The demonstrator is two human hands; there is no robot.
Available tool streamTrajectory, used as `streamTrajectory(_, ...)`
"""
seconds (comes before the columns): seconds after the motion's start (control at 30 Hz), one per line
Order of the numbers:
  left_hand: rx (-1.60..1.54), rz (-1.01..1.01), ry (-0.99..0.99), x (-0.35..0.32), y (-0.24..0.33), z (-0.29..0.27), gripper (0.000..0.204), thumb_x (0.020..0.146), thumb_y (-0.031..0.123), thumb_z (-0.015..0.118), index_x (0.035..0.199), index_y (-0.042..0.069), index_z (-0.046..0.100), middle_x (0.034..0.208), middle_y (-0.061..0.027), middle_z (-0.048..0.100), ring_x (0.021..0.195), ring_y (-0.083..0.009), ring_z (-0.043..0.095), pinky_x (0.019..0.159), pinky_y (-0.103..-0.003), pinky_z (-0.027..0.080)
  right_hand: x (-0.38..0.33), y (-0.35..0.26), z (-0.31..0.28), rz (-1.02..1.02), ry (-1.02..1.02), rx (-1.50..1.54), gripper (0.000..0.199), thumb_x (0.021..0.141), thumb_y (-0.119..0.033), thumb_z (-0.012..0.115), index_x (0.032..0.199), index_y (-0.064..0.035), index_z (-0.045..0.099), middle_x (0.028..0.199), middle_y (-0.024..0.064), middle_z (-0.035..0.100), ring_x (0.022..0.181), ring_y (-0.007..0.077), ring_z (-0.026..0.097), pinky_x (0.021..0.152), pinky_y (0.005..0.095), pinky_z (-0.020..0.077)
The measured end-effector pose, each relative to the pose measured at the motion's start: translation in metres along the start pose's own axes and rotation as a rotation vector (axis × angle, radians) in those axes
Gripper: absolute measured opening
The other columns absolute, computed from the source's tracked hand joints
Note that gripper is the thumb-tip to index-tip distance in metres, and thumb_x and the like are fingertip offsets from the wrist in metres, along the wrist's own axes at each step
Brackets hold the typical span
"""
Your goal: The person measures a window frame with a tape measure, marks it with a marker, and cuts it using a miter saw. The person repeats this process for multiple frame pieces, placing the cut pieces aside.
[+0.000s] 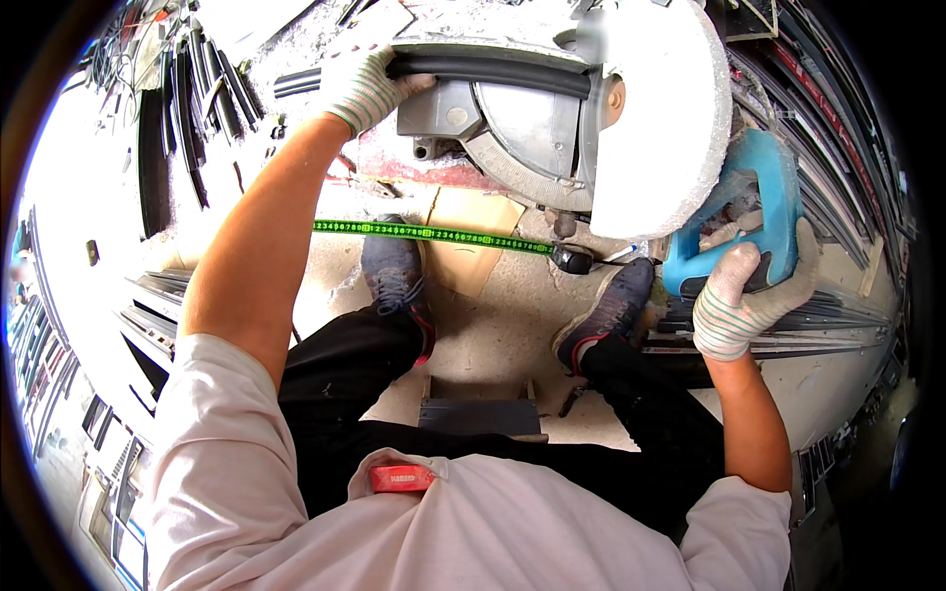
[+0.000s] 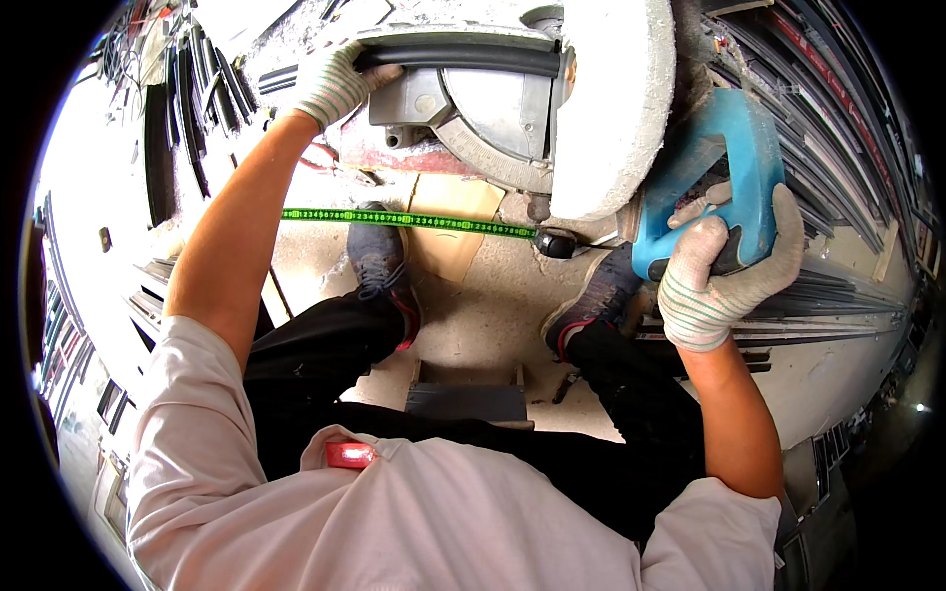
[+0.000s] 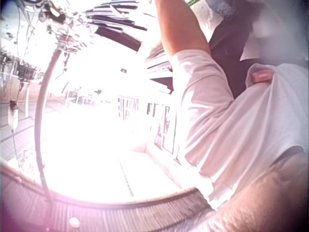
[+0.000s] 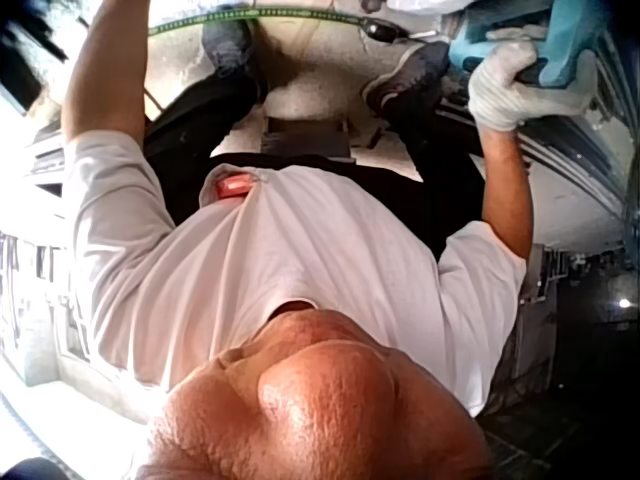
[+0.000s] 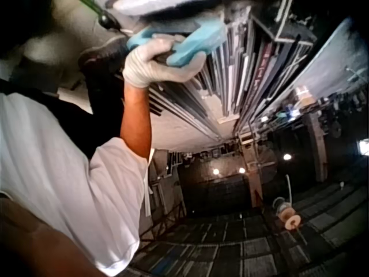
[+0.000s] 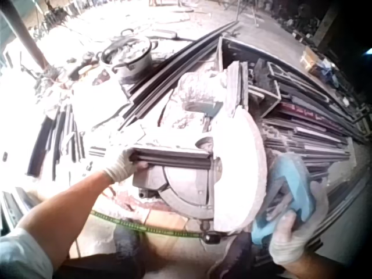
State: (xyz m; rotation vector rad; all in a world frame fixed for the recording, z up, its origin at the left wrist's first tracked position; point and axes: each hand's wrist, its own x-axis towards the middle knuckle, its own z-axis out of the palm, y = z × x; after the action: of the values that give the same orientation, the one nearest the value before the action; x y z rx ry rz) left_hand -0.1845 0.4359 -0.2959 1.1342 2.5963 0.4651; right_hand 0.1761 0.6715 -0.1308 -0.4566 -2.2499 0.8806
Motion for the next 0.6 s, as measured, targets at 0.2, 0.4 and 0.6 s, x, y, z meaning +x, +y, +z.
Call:
streamTrajectory(0.2, -0.006, -0.050, -0.062, 0.003, 0.002, 0.002, 0.054, 0.084, 0.038, 0.084, 0.123, 0.002, 0.070, 0.101, -0.0129, 0.077, 0.091, -0.0194, 0.072, 0.088, -0.033, 0.056, 0.024, -0.013, -0.011, 0.023, -0.037, -0.098, 0.050, 0.103, -0.020, 0.057, 0.142, 0.0027, 0.034, 0.101, 0.0165, 0.059, 0.068, 0.0169, 0.059, 0.060, 0.0306, 0.0553)
streamTrajectory(0.4, -0.159, -0.076, -0.126, 0.003, -0.006, 0.003, 0.056, 0.087, 0.034, 0.083, 0.128, 0.000, 0.066, 0.106, -0.0132, 0.075, 0.096, -0.0176, 0.069, 0.092, -0.033, 0.055, 0.084, -0.031, -0.025, 0.185, -0.039, -0.020, 0.043, 0.103, -0.019, 0.058, 0.139, 0.0011, 0.045, 0.101, 0.0123, 0.063, 0.070, 0.0123, 0.062, 0.058, 0.0255, 0.0549)
streamTrajectory(0.6, -0.244, -0.140, -0.203, -0.006, 0.004, -0.004, 0.055, 0.088, 0.039, 0.082, 0.119, -0.004, 0.068, 0.098, -0.0158, 0.074, 0.088, -0.0196, 0.065, 0.084, -0.035, 0.055, 0.189, -0.065, -0.054, 0.226, -0.291, 0.107, 0.048, 0.099, -0.029, 0.062, 0.139, -0.0045, 0.053, 0.093, 0.0075, 0.067, 0.073, 0.0137, 0.063, 0.063, 0.0281, 0.0557)
